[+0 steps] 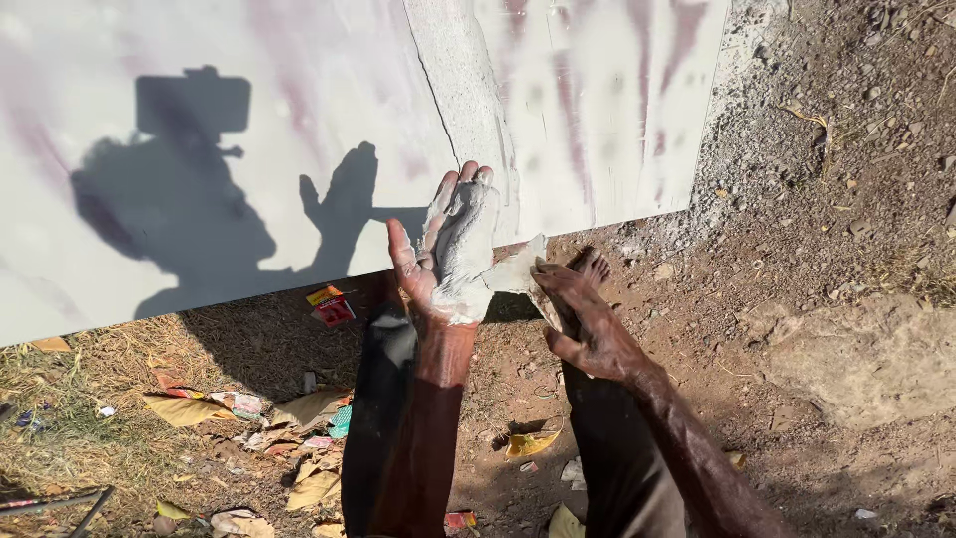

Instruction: The person walks across a cluttered outdoor yard and applies a white plaster-like substance to a large rectangular board using a trowel. They repeatedly scoop material from their left hand and spread it across the board's surface.

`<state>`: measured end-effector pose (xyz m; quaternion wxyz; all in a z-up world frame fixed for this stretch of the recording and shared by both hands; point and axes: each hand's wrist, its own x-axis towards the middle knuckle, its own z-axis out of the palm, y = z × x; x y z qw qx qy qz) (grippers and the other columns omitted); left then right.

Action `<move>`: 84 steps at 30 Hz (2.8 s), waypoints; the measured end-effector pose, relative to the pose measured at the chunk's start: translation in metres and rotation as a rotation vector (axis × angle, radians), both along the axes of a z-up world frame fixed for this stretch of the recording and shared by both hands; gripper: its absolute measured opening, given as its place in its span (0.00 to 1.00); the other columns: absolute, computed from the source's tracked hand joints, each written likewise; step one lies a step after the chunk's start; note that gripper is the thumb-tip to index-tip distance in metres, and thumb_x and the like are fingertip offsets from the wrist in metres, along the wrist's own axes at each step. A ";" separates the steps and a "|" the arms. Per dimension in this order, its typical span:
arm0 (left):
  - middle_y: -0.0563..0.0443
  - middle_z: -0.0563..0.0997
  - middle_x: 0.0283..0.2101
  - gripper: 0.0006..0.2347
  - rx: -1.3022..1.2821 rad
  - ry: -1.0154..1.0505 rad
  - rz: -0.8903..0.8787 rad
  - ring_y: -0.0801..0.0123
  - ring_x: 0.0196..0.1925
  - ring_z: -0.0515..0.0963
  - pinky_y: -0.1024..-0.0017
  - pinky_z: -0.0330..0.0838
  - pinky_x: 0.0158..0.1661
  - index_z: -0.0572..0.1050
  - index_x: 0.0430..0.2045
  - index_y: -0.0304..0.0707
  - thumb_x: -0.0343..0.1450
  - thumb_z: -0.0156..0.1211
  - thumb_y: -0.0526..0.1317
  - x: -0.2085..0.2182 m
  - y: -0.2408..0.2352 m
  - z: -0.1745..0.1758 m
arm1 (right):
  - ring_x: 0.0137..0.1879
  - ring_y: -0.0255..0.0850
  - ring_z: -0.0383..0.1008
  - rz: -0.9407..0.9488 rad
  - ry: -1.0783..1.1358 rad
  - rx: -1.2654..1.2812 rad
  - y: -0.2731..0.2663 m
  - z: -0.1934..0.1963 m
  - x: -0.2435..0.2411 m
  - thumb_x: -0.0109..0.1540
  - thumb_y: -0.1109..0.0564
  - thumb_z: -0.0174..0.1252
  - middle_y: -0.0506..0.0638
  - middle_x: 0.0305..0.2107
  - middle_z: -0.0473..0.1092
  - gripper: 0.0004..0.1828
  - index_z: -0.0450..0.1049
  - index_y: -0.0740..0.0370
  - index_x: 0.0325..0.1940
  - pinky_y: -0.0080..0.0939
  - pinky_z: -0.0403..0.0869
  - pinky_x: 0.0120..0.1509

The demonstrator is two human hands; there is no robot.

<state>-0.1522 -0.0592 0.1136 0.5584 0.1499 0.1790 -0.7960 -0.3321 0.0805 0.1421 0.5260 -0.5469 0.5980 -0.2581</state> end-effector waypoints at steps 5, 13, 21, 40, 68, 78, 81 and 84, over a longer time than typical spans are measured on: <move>0.28 0.49 0.79 0.45 -0.061 -0.259 -0.042 0.45 0.82 0.48 0.52 0.43 0.79 0.40 0.76 0.22 0.75 0.53 0.61 0.015 -0.017 0.005 | 0.50 0.57 0.71 -0.662 -0.679 0.392 -0.010 -0.025 -0.038 0.60 0.52 0.56 0.64 0.62 0.62 0.44 0.49 0.54 0.79 0.57 0.77 0.45; 0.27 0.53 0.77 0.39 0.143 0.371 0.111 0.47 0.81 0.49 0.53 0.44 0.77 0.45 0.74 0.20 0.78 0.50 0.58 -0.030 0.038 -0.002 | 0.44 0.46 0.76 -0.713 -2.096 0.349 0.051 -0.062 -0.014 0.70 0.48 0.56 0.65 0.49 0.72 0.29 0.66 0.72 0.68 0.38 0.78 0.37; 0.28 0.57 0.76 0.42 -0.335 -0.646 -0.570 0.46 0.79 0.55 0.55 0.45 0.78 0.49 0.73 0.21 0.75 0.35 0.67 -0.036 0.013 -0.011 | 0.45 0.39 0.69 -0.590 -0.491 0.438 0.044 -0.027 -0.056 0.60 0.48 0.63 0.56 0.72 0.61 0.43 0.58 0.49 0.78 0.35 0.75 0.37; 0.27 0.64 0.70 0.41 0.305 -0.450 -0.538 0.46 0.74 0.64 0.59 0.56 0.72 0.50 0.70 0.18 0.74 0.51 0.59 0.066 0.066 -0.079 | 0.37 0.45 0.65 -0.569 -0.171 0.370 -0.202 -0.184 -0.054 0.59 0.58 0.57 0.65 0.56 0.71 0.44 0.61 0.48 0.82 0.40 0.72 0.37; 0.25 0.65 0.70 0.34 0.321 -0.451 -0.583 0.44 0.73 0.65 0.56 0.59 0.71 0.51 0.70 0.17 0.78 0.47 0.53 0.072 0.069 -0.115 | 0.68 0.62 0.74 -0.082 0.527 -0.192 -0.282 -0.291 -0.075 0.68 0.48 0.72 0.63 0.73 0.54 0.46 0.56 0.49 0.84 0.53 0.84 0.62; 0.25 0.55 0.75 0.41 0.256 -0.414 -0.548 0.43 0.78 0.56 0.54 0.51 0.74 0.44 0.73 0.21 0.75 0.54 0.57 0.078 0.080 -0.119 | 0.74 0.65 0.63 -0.135 0.527 0.073 -0.096 -0.283 -0.035 0.61 0.47 0.71 0.62 0.76 0.45 0.48 0.55 0.57 0.80 0.58 0.79 0.63; 0.23 0.52 0.75 0.43 0.303 -0.399 -0.510 0.42 0.78 0.53 0.53 0.49 0.74 0.43 0.72 0.20 0.74 0.56 0.57 0.081 0.084 -0.113 | 0.75 0.64 0.60 -0.192 0.504 0.256 -0.042 -0.281 -0.015 0.62 0.47 0.68 0.62 0.77 0.42 0.47 0.54 0.56 0.80 0.58 0.79 0.62; 0.20 0.52 0.75 0.42 0.305 -0.374 -0.452 0.39 0.79 0.52 0.52 0.48 0.75 0.43 0.72 0.17 0.75 0.55 0.56 0.084 0.083 -0.109 | 0.78 0.63 0.56 -0.271 0.522 0.222 0.013 -0.291 0.013 0.62 0.48 0.68 0.61 0.77 0.43 0.46 0.54 0.56 0.80 0.59 0.75 0.68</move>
